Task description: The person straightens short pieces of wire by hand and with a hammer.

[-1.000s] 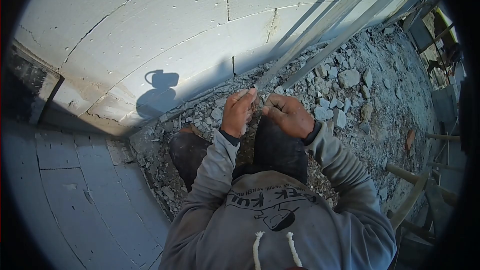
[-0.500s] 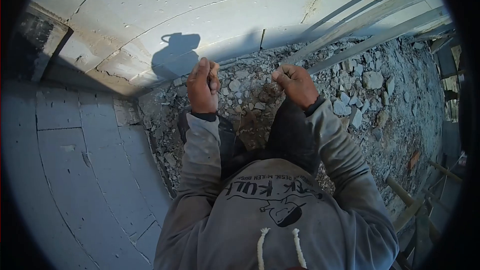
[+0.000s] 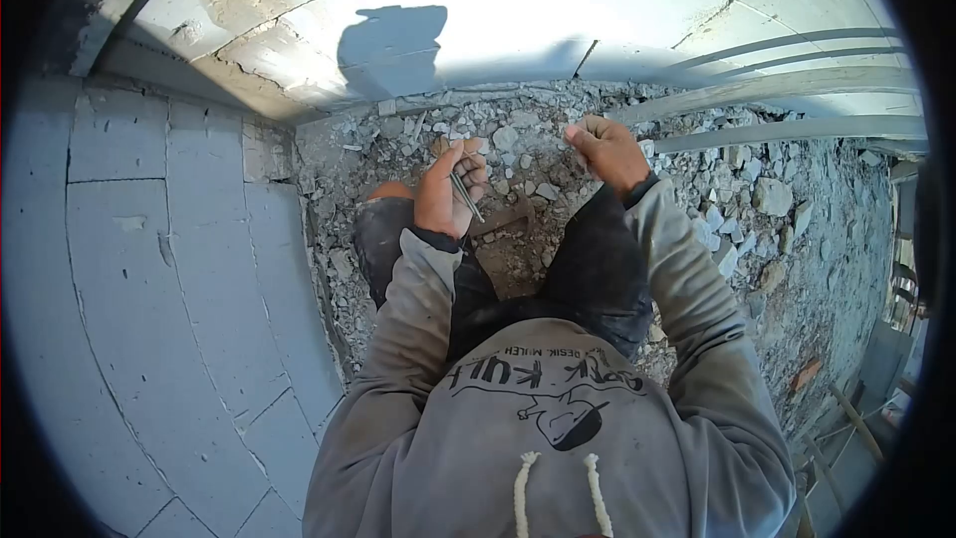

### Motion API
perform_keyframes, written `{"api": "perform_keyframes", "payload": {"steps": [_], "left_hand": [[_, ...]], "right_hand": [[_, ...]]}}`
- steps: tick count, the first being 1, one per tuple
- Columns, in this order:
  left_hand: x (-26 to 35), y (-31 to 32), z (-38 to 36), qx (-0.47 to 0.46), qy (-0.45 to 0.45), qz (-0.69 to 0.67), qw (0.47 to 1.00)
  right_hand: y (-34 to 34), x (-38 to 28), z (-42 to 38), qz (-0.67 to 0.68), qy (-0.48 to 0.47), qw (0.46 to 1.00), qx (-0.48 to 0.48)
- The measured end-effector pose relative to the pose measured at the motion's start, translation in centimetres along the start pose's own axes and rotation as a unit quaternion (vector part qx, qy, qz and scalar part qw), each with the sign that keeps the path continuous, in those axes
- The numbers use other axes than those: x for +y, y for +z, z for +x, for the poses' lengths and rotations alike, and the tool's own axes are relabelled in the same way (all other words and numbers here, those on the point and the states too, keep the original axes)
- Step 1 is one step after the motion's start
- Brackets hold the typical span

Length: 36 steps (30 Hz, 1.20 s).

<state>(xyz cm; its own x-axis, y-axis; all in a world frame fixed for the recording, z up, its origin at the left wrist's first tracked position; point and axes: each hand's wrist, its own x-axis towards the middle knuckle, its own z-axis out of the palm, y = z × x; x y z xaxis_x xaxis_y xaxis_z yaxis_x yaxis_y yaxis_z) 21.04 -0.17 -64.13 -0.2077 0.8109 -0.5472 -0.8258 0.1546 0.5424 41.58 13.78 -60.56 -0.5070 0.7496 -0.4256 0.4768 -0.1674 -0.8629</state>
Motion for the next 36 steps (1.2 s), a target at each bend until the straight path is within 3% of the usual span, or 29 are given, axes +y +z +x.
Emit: {"api": "perform_keyframes", "payload": {"steps": [1, 2, 4, 5, 7, 9, 11, 13, 15, 16, 17, 19, 22, 25, 28, 33, 36], "left_hand": [[0.1, 0.3, -0.2, 0.001, 0.003, 0.000, 1.000], [0.1, 0.6, -0.3, 0.031, -0.013, -0.009, 0.999], [0.5, 0.7, -0.4, 0.058, -0.026, -0.016, 0.998], [0.4, 0.3, -0.5, 0.049, -0.036, -0.022, 0.998], [0.0, -1.1, 0.1, 0.036, -0.051, -0.029, 0.998], [-0.3, -2.2, 0.4, -0.026, -0.087, -0.044, 0.995], [-0.5, -2.4, 0.0, 0.004, -0.094, -0.047, 0.994], [-0.1, -2.4, -0.9, 0.028, -0.065, -0.028, 0.997], [0.6, -3.0, -1.9, 0.070, -0.055, -0.029, 0.996], [1.0, -3.7, -2.3, 0.057, -0.042, -0.015, 0.997], [1.5, -4.1, -2.7, 0.041, -0.030, 0.000, 0.999], [1.9, -4.5, -3.3, 0.047, -0.030, 0.007, 0.998], [2.5, -4.8, -3.5, 0.069, -0.032, -0.010, 0.997], [2.9, -4.4, -3.1, 0.066, -0.001, -0.044, 0.997], [3.0, -4.7, -2.2, 0.054, 0.012, -0.074, 0.996], [4.7, -5.5, -1.5, 0.083, 0.047, -0.130, 0.987], [7.0, -7.1, -2.3, 0.117, 0.122, -0.138, 0.976]], "right_hand": [[1.2, -0.2, -0.6, 0.096, 0.066, 0.993, -0.034], [2.2, 0.5, -0.8, 0.097, 0.065, 0.993, -0.036], [4.1, 1.8, -0.7, 0.311, 0.108, 0.939, -0.099], [4.7, 1.9, -0.8, 0.311, 0.105, 0.939, -0.097], [5.6, 1.5, -1.2, 0.438, 0.125, 0.886, -0.082], [5.5, 1.6, -1.2, 0.460, 0.119, 0.875, -0.092], [5.4, 1.5, -1.4, 0.501, 0.111, 0.853, -0.098], [5.2, 2.2, -1.3, 0.494, 0.115, 0.856, -0.101], [5.5, 4.2, -0.7, 0.232, 0.095, 0.963, -0.096], [6.4, 4.7, -0.9, 0.160, 0.109, 0.979, -0.070], [7.3, 5.8, -0.9, 0.162, 0.112, 0.978, -0.074], [9.3, 8.9, -0.8, -0.041, -0.018, 0.995, -0.088], [12.0, 11.7, -1.1, -0.121, -0.017, 0.986, -0.115], [12.8, 13.2, -0.8, -0.147, 0.022, 0.981, -0.125], [11.9, 14.0, 0.7, -0.224, 0.002, 0.970, -0.094], [13.1, 14.5, 5.5, -0.221, 0.039, 0.969, -0.100], [15.2, 16.9, 9.0, -0.103, 0.095, 0.981, -0.134]]}}
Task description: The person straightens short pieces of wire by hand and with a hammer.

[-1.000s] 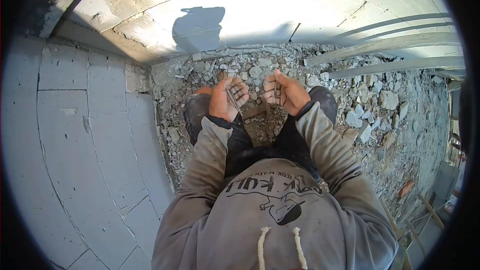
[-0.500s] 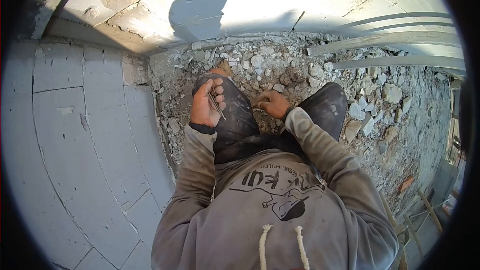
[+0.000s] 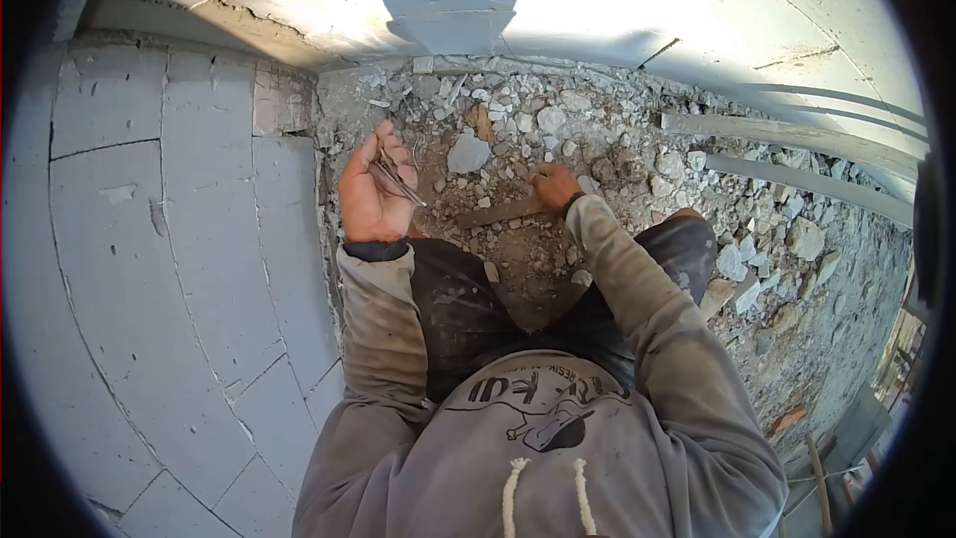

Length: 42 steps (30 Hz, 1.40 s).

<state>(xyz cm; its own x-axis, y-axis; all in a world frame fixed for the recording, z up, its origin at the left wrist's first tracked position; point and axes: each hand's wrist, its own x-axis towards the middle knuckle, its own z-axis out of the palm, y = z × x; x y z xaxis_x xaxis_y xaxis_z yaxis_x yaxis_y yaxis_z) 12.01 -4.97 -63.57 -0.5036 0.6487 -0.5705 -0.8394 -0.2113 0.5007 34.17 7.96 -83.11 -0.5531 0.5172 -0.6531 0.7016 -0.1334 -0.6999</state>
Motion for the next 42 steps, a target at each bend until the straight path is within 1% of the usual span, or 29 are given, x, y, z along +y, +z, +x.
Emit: {"api": "perform_keyframes", "payload": {"steps": [1, 3, 4, 5, 6, 7, 8, 9, 10, 12, 13, 14, 15, 16, 17, 18, 22, 24, 25, 27, 31, 33, 34, 35, 37, 39, 40, 41, 42], "left_hand": [[1.0, -0.2, -0.3, 0.008, 0.009, -0.001, 1.000], [2.6, -0.4, -0.7, 0.041, 0.043, 0.009, 0.998], [3.1, -0.7, -1.0, 0.046, 0.041, -0.003, 0.998], [3.0, -1.1, -1.3, 0.044, 0.040, -0.011, 0.998], [2.9, -1.7, -1.6, 0.063, 0.055, 0.016, 0.996], [2.8, -2.3, -2.0, 0.081, 0.070, 0.043, 0.993], [2.6, -3.0, -2.7, 0.081, 0.068, 0.034, 0.994], [2.3, -3.5, -3.8, 0.105, 0.056, 0.053, 0.991], [2.2, -4.0, -4.8, 0.129, 0.044, 0.071, 0.988], [2.7, -3.9, -6.9, 0.148, 0.074, 0.057, 0.985], [3.1, -4.3, -8.2, 0.134, 0.108, 0.053, 0.984], [3.7, -4.0, -9.3, 0.112, 0.144, 0.060, 0.981], [3.7, -3.9, -9.8, 0.114, 0.142, 0.058, 0.982], [3.6, -3.7, -10.1, 0.129, 0.138, 0.053, 0.981], [3.3, -3.6, -10.4, 0.144, 0.132, 0.049, 0.980], [3.2, -3.7, -10.5, 0.136, 0.123, 0.038, 0.982], [2.6, -3.1, -9.8, 0.135, 0.105, 0.041, 0.984], [2.2, -2.6, -9.0, 0.129, 0.055, 0.068, 0.988], [1.7, -2.2, -8.6, 0.128, 0.056, 0.069, 0.988], [0.5, -1.4, -8.0, 0.123, -0.009, 0.102, 0.987], [-2.0, -1.8, -7.4, 0.102, -0.073, 0.100, 0.987], [-2.8, -2.6, -6.9, 0.106, -0.069, 0.110, 0.986], [-2.9, -3.0, -6.8, 0.137, -0.058, 0.124, 0.981], [-3.0, -3.4, -6.6, 0.169, -0.046, 0.138, 0.975], [-3.2, -4.1, -6.3, 0.166, -0.034, 0.156, 0.973], [-3.7, -4.4, -5.9, 0.190, -0.002, 0.234, 0.954], [-4.1, -4.7, -5.6, 0.187, -0.007, 0.236, 0.954], [-4.9, -5.1, -5.2, 0.206, -0.018, 0.258, 0.944], [-5.6, -5.5, -4.9, 0.228, -0.026, 0.277, 0.933]], "right_hand": [[0.5, -1.1, 0.2, -0.002, -0.004, 1.000, -0.011], [0.3, -3.1, 0.8, 0.070, 0.098, 0.993, -0.017], [0.3, -3.1, 1.7, 0.063, 0.099, 0.993, -0.013], [0.2, -3.0, 2.8, -0.054, 0.028, 0.998, 0.033], [0.1, -3.0, 3.9, -0.171, -0.042, 0.981, 0.078], [-0.4, -3.5, 5.0, -0.179, -0.042, 0.980, 0.080], [-1.0, -3.9, 6.3, -0.219, -0.046, 0.968, 0.116], [-1.4, -4.2, 7.6, -0.260, -0.051, 0.953, 0.149], [-1.9, -4.2, 9.0, -0.271, -0.049, 0.950, 0.146], [-3.4, -4.1, 12.1, -0.322, -0.091, 0.923, 0.190], [-4.2, -4.4, 13.4, -0.345, -0.121, 0.908, 0.206], [-4.4, -4.3, 14.4, -0.387, -0.106, 0.898, 0.180], [-4.5, -4.1, 15.1, -0.425, -0.086, 0.887, 0.157], [-4.4, -3.6, 15.7, -0.426, -0.081, 0.888, 0.155], [-4.2, -3.0, 16.0, -0.461, -0.079, 0.875, 0.128], [-4.0, -2.7, 15.9, -0.495, -0.079, 0.860, 0.099], [-4.8, -3.6, 15.4, -0.481, -0.088, 0.867, 0.094], [-4.9, -4.5, 15.1, -0.495, -0.089, 0.861, 0.074], [-5.1, -5.1, 15.0, -0.494, -0.089, 0.862, 0.076], [-5.3, -6.0, 15.2, -0.504, -0.039, 0.860, 0.067], [-5.4, -5.6, 15.9, -0.543, -0.046, 0.836, 0.061], [-6.1, -6.5, 15.2, -0.556, -0.092, 0.826, -0.005], [-6.4, -5.8, 15.7, -0.557, -0.089, 0.826, 0.003], [-6.4, -4.6, 16.4, -0.542, -0.085, 0.836, 0.012], [-6.4, -4.9, 15.8, -0.528, -0.080, 0.845, 0.021], [-5.5, -5.2, 14.3, -0.452, -0.073, 0.888, 0.036], [-4.4, -5.5, 13.5, -0.395, -0.106, 0.913, 0.012], [-3.2, -5.8, 12.7, -0.338, -0.139, 0.931, -0.013], [-2.1, -6.9, 11.0, -0.242, -0.130, 0.958, -0.083]]}}
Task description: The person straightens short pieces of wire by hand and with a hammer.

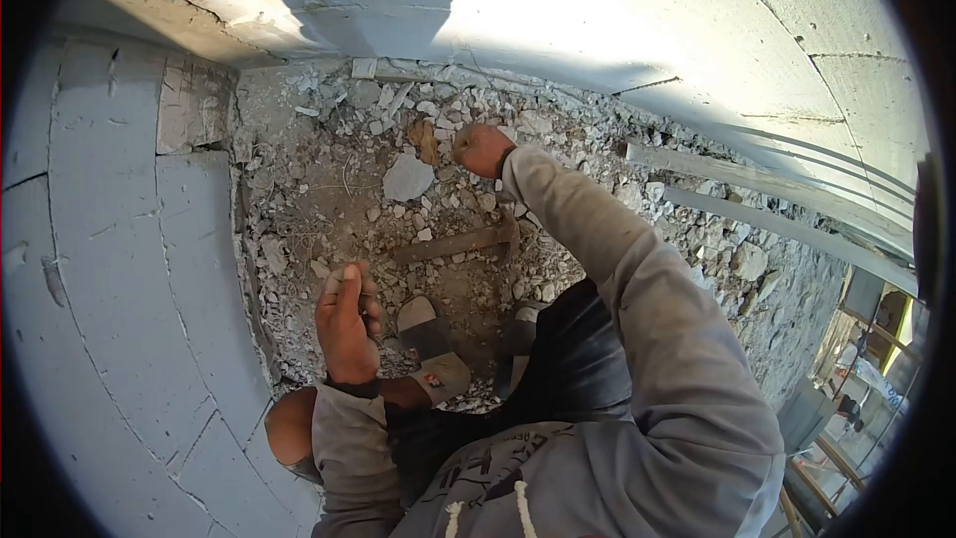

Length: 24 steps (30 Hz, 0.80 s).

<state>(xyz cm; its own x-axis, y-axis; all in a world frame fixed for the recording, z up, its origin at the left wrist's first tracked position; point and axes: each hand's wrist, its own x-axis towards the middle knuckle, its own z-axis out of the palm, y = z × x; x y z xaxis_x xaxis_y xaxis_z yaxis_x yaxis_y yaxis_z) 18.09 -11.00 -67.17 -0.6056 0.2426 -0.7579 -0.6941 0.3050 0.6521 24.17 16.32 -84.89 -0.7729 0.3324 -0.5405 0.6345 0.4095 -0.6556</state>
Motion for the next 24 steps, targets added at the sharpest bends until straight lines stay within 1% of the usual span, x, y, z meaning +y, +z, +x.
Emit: {"api": "perform_keyframes", "payload": {"steps": [1, 3, 5, 6, 8, 9, 11, 12, 13, 15, 16, 18, 20, 21, 22, 23, 24], "left_hand": [[-0.8, 0.3, 0.3, -0.017, -0.001, -0.007, 1.000], [-2.0, 0.7, 0.6, -0.035, -0.014, -0.034, 0.999], [-2.4, 1.5, 0.8, -0.048, -0.046, -0.079, 0.995], [-2.6, 2.0, 0.8, -0.056, -0.067, -0.108, 0.990], [-2.8, 2.6, 0.8, -0.082, -0.071, -0.134, 0.985], [-2.9, 2.8, 0.7, -0.072, -0.065, -0.141, 0.985], [-3.3, 3.0, 0.4, -0.091, -0.055, -0.198, 0.974], [-3.2, 3.0, 0.2, -0.112, -0.030, -0.195, 0.974], [-3.2, 3.1, -0.1, -0.109, -0.024, -0.201, 0.973], [-2.9, 3.3, -0.8, -0.144, 0.001, -0.222, 0.964], [-2.6, 3.3, -1.3, -0.137, 0.009, -0.227, 0.964], [-2.1, 3.2, -2.2, -0.122, -0.011, -0.234, 0.965], [-2.4, 2.9, -3.2, -0.084, -0.017, -0.253, 0.964], [-2.5, 2.8, -3.6, -0.057, -0.024, -0.273, 0.960], [-3.0, 2.9, -4.0, -0.053, -0.023, -0.271, 0.961], [-3.8, 2.9, -4.6, -0.061, -0.032, -0.248, 0.966], [-4.5, 3.0, -5.2, -0.071, -0.041, -0.225, 0.971]], "right_hand": [[0.3, -2.3, -1.6, 0.109, -0.016, 0.992, -0.059], [0.8, -6.6, -5.4, 0.274, -0.028, 0.953, -0.125], [-0.1, -10.1, -8.4, 0.357, 0.024, 0.907, -0.222], [0.4, -10.6, -9.3, 0.353, 0.013, 0.902, -0.247], [0.7, -11.2, -10.7, 0.435, -0.028, 0.869, -0.235], [0.1, -12.2, -11.5, 0.429, -0.034, 0.868, -0.246], [-1.5, -14.0, -13.3, 0.348, -0.048, 0.896, -0.272], [-1.3, -14.8, -13.9, 0.323, -0.074, 0.902, -0.278], [-1.9, -15.4, -14.6, 0.317, -0.079, 0.902, -0.283], [-3.7, -17.0, -16.2, 0.216, -0.076, 0.945, -0.234], [-3.5, -16.4, -16.0, 0.210, -0.085, 0.944, -0.240], [-2.8, -13.6, -14.8, 0.253, -0.115, 0.954, -0.110], [-3.8, -12.8, -14.4, 0.318, -0.002, 0.943, -0.099], [-4.0, -12.2, -14.0, 0.322, -0.005, 0.941, -0.106], [-3.9, -11.2, -13.4, 0.337, 0.018, 0.937, -0.089], [-3.8, -10.0, -12.9, 0.352, 0.044, 0.932, -0.068], [-3.6, -8.8, -12.2, 0.354, 0.045, 0.932, -0.064]]}}
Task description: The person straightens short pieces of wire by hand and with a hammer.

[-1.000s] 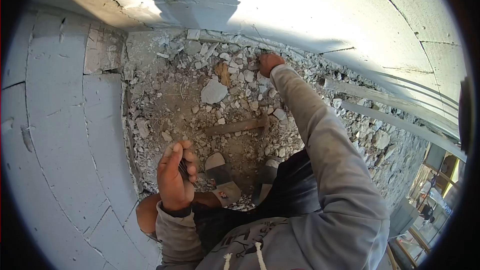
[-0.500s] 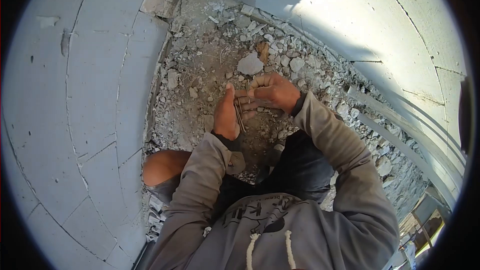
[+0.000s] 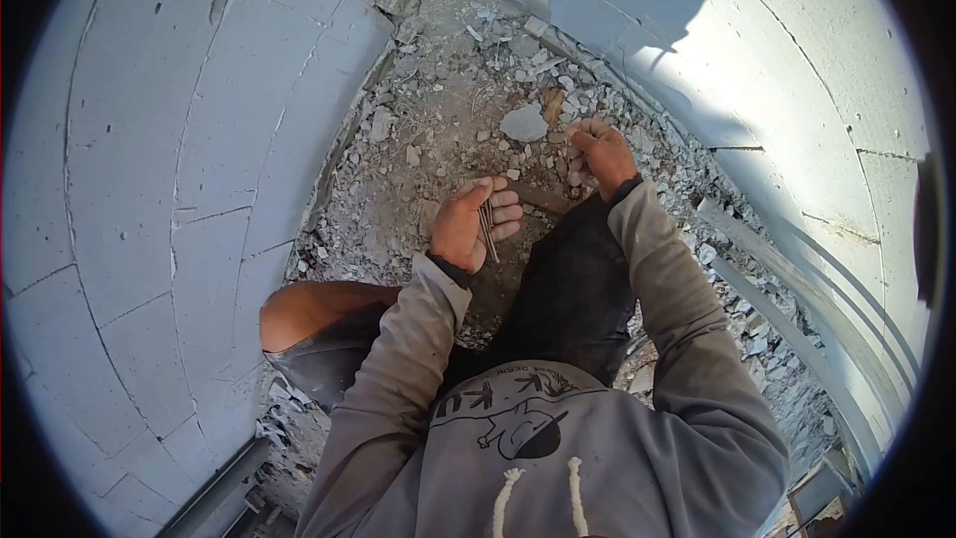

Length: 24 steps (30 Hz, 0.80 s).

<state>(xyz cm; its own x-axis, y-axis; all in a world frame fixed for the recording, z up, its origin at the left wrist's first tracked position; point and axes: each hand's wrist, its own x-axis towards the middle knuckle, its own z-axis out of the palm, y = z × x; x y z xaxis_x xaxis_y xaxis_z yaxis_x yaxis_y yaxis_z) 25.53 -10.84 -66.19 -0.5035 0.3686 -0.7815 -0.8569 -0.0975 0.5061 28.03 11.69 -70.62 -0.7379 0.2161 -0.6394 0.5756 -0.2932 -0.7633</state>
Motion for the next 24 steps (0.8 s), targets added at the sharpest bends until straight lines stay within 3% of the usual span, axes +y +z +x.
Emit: {"api": "perform_keyframes", "payload": {"steps": [2, 6, 11, 13, 14, 16, 17, 19, 21, 23, 24], "left_hand": [[-1.4, 0.2, -1.4, -0.011, -0.044, 0.032, 0.998], [-5.2, -1.2, -2.2, -0.033, -0.153, 0.070, 0.985], [-6.5, -2.1, -2.3, -0.015, -0.213, 0.086, 0.973], [-5.1, -2.2, -2.4, -0.039, -0.208, 0.099, 0.972], [-4.4, -2.8, -2.3, -0.038, -0.209, 0.098, 0.972], [-2.5, -4.3, -2.4, -0.033, -0.125, 0.087, 0.988], [-1.2, -5.1, -2.8, -0.020, -0.110, 0.096, 0.989], [2.7, -6.5, -4.5, -0.014, -0.084, 0.118, 0.989], [6.7, -7.5, -7.1, -0.015, -0.056, 0.132, 0.990], [10.4, -8.1, -9.6, 0.002, -0.025, 0.150, 0.988], [12.0, -8.4, -10.6, 0.015, -0.014, 0.166, 0.986]], "right_hand": [[-1.0, 1.9, 1.6, 0.081, -0.008, 0.995, 0.056], [-2.0, 2.4, 3.3, 0.107, 0.011, 0.991, 0.083], [-2.1, 2.2, 3.7, 0.138, 0.149, 0.972, 0.118], [-1.9, 2.5, 5.1, 0.137, 0.102, 0.980, 0.100], [-1.9, 2.8, 6.3, 0.065, 0.098, 0.988, 0.100], [-1.7, 4.1, 9.5, -0.085, 0.059, 0.986, 0.130], [-2.1, 5.1, 11.5, -0.085, 0.057, 0.986, 0.129], [-1.6, 5.4, 13.6, -0.403, -0.073, 0.895, 0.177], [-1.2, 6.0, 15.6, -0.437, -0.054, 0.887, 0.138], [0.9, 4.7, 16.0, -0.520, -0.082, 0.847, 0.074], [1.8, 3.6, 16.2, -0.580, -0.079, 0.811, -0.007]]}}
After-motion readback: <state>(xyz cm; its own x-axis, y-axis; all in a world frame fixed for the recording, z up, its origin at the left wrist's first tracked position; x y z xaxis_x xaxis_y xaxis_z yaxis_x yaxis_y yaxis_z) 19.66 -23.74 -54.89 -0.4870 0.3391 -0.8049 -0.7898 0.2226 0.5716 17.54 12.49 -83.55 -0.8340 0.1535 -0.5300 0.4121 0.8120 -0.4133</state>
